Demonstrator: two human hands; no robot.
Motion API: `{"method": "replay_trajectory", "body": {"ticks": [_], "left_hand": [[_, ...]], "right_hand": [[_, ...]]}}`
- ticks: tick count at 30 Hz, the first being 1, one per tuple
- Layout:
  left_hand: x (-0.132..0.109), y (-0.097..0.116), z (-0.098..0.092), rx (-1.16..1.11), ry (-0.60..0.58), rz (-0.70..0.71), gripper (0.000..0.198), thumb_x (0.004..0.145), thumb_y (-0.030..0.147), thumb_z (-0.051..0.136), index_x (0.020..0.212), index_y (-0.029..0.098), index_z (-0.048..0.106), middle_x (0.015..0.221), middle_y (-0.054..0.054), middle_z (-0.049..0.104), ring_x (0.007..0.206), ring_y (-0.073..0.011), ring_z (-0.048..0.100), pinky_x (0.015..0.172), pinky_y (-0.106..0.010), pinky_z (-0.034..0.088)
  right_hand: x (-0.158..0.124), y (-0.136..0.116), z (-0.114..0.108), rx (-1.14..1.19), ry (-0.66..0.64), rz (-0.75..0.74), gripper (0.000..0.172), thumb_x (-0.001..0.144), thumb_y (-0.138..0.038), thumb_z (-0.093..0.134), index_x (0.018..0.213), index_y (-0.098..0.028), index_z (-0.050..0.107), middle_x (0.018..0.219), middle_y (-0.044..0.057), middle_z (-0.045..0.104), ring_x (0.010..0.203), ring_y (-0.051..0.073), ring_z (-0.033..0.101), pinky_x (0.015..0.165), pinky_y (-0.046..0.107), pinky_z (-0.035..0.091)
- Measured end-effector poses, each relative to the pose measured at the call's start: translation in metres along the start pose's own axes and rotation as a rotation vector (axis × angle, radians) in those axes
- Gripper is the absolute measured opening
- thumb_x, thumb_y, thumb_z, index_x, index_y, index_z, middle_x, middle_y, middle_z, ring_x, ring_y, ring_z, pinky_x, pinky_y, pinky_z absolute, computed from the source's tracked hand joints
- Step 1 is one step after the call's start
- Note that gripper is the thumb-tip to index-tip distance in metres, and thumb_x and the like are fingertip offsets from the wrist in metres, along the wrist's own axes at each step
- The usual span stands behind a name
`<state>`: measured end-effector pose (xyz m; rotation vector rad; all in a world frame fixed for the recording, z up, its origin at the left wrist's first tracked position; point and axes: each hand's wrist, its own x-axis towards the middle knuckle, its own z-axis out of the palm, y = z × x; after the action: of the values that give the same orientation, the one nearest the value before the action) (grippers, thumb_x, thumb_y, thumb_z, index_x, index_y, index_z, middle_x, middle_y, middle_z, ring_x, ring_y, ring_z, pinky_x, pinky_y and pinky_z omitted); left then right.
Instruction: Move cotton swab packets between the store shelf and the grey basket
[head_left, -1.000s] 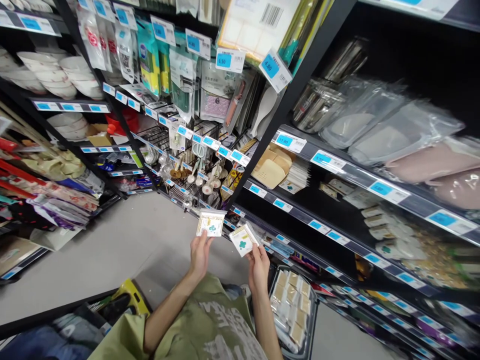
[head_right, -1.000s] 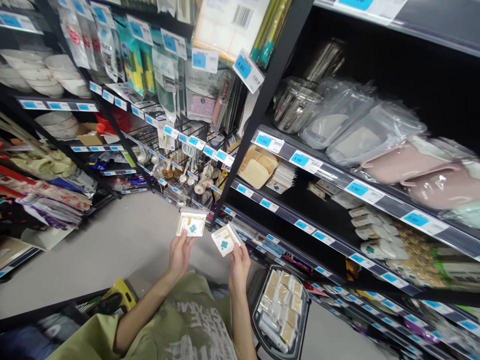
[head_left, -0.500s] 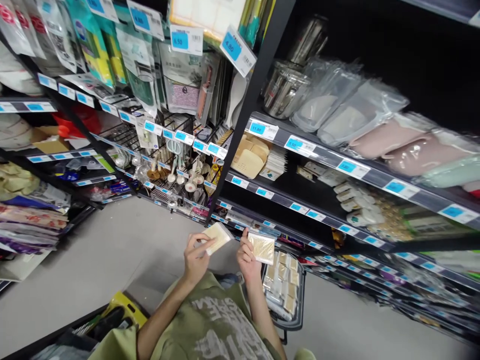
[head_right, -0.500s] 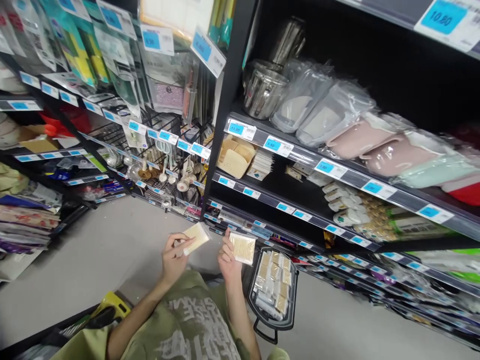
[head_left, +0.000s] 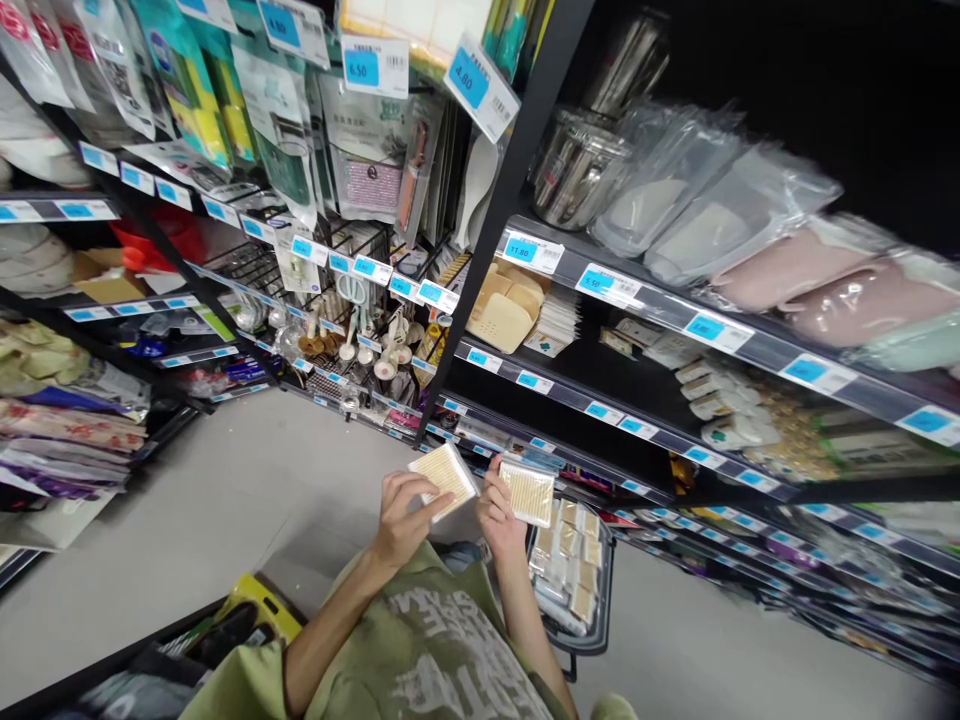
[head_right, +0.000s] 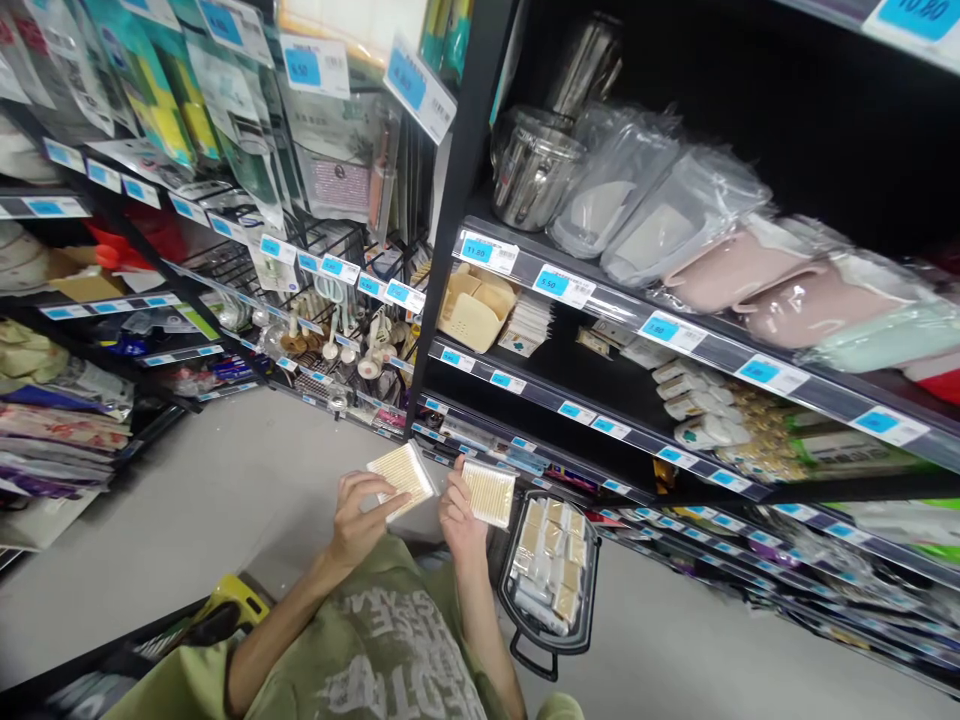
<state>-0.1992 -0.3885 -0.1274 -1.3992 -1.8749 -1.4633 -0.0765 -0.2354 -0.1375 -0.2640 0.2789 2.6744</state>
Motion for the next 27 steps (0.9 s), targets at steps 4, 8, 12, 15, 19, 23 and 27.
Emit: {"method": "replay_trajectory", "body": {"ticks": [4,8,12,15,19,23,27], "left_hand": [[0.000,0.002,0.004,-0.164,0.048,-0.247,0.027,0.092,0.010,0.057,0.106,0.026,0.074,0.098,-0.005,0.068,0.096,-0.0182,0.066,0.084,-0.034,0.056],[0.001,0.007,0.012,-0.416,0.120,-0.834,0.028,0.084,0.032,0.074,0.106,0.019,0.063,0.099,-0.005,0.067,0.090,-0.0185,0.067,0.074,-0.029,0.060],[0.005,0.005,0.014,-0.719,0.115,-1.146,0.051,0.081,0.046,0.074,0.118,0.019,0.051,0.113,-0.007,0.063,0.097,-0.0217,0.067,0.069,-0.033,0.064],[0.002,0.002,0.014,-0.855,0.047,-1.223,0.049,0.079,0.048,0.074,0.111,0.020,0.050,0.115,-0.007,0.063,0.100,-0.0228,0.067,0.075,-0.037,0.064],[-0.006,-0.002,0.013,-0.984,-0.060,-1.315,0.048,0.078,0.046,0.075,0.110,0.021,0.049,0.119,-0.006,0.066,0.103,-0.0221,0.068,0.079,-0.033,0.060],[-0.011,-0.004,0.015,-1.005,-0.112,-1.310,0.058,0.081,0.053,0.070,0.123,0.022,0.047,0.125,-0.009,0.065,0.107,-0.0240,0.067,0.083,-0.034,0.058],[-0.014,-0.004,0.019,-0.947,-0.184,-1.302,0.060,0.090,0.068,0.052,0.125,0.020,0.045,0.132,-0.013,0.061,0.110,-0.0260,0.065,0.086,-0.038,0.057]], "right_hand": [[-0.002,0.003,0.005,-0.142,0.047,-0.054,0.031,0.094,-0.005,0.056,0.117,-0.026,0.059,0.067,-0.009,0.045,0.042,0.005,0.037,0.036,0.011,0.032],[0.000,0.007,0.010,-0.324,0.087,-0.070,0.028,0.091,-0.004,0.059,0.109,-0.025,0.060,0.071,-0.007,0.046,0.049,0.005,0.040,0.042,0.010,0.037],[0.006,0.013,0.010,-0.590,0.201,-0.117,0.018,0.083,-0.013,0.071,0.094,-0.023,0.062,0.076,-0.003,0.054,0.057,0.009,0.047,0.040,0.013,0.036],[0.010,0.020,0.011,-0.855,0.302,-0.242,0.028,0.081,-0.031,0.079,0.103,-0.023,0.063,0.090,0.001,0.065,0.067,0.012,0.056,0.043,0.017,0.041],[0.010,0.026,0.011,-1.242,0.337,-0.353,0.055,0.075,-0.042,0.084,0.120,-0.025,0.057,0.103,0.003,0.070,0.067,0.014,0.060,0.044,0.019,0.040],[0.010,0.027,0.004,-1.524,0.278,-0.431,0.049,0.080,-0.047,0.079,0.115,-0.022,0.057,0.102,0.005,0.071,0.081,0.019,0.065,0.061,0.026,0.050],[0.014,0.029,-0.006,-1.727,0.313,-0.515,0.045,0.085,-0.051,0.072,0.113,-0.020,0.055,0.099,0.005,0.068,0.089,0.022,0.064,0.082,0.035,0.051]]}}
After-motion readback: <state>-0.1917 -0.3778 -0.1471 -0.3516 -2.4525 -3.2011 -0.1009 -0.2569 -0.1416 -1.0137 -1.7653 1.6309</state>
